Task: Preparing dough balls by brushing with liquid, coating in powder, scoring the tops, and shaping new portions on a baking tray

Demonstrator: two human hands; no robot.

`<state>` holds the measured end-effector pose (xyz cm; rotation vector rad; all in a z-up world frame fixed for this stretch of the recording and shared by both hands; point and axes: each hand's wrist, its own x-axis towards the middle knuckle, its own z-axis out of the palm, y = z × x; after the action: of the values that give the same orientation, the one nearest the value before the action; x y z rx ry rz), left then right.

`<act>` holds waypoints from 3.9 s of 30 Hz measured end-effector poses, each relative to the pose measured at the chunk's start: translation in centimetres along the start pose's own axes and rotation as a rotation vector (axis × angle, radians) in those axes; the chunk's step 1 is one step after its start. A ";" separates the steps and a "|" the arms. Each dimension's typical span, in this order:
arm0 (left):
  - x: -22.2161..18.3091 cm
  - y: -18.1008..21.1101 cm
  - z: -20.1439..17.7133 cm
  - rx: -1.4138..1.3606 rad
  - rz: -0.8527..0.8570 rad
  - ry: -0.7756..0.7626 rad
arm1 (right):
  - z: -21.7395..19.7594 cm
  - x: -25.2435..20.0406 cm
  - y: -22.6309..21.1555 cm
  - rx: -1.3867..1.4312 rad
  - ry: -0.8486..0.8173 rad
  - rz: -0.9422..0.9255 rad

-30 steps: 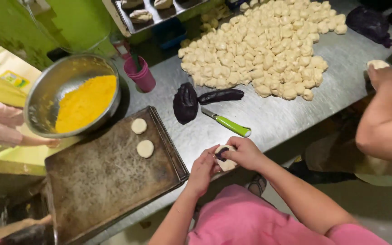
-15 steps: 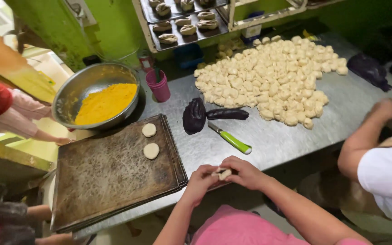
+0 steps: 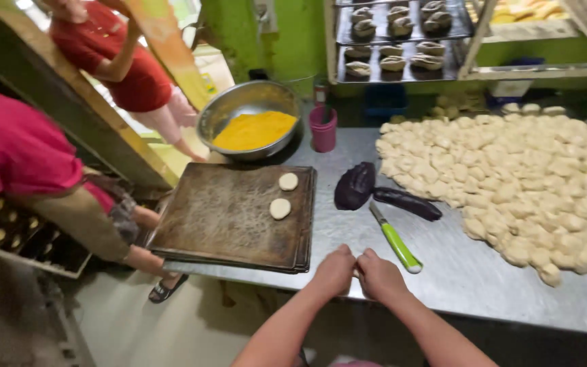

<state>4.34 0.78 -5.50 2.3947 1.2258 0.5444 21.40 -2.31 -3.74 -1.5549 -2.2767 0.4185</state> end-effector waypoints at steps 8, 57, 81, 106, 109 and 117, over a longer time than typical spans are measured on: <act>-3.7 -3.8 2.4 -0.267 0.056 0.267 | 2.4 -4.0 2.9 0.067 -0.017 0.411; -7.5 -8.5 -9.1 0.534 -0.300 0.212 | -9.6 -1.8 19.4 -0.120 0.233 0.567; 39.8 7.4 6.0 0.553 0.248 -0.190 | -1.5 -23.8 7.9 1.200 0.694 0.770; 0.2 3.5 -2.1 -1.342 -0.610 0.032 | -4.8 -2.0 4.3 1.023 -0.101 0.251; -0.3 2.4 -4.6 -1.589 -0.555 -0.050 | -4.3 -1.0 1.2 0.836 -0.044 0.280; -2.1 -2.8 -5.2 -0.799 -0.158 0.158 | -1.5 0.8 -6.6 0.621 0.060 0.512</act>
<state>-1.29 1.41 -2.87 1.5953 0.9849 0.9655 16.32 -3.84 0.57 -1.7299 -1.4577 1.0714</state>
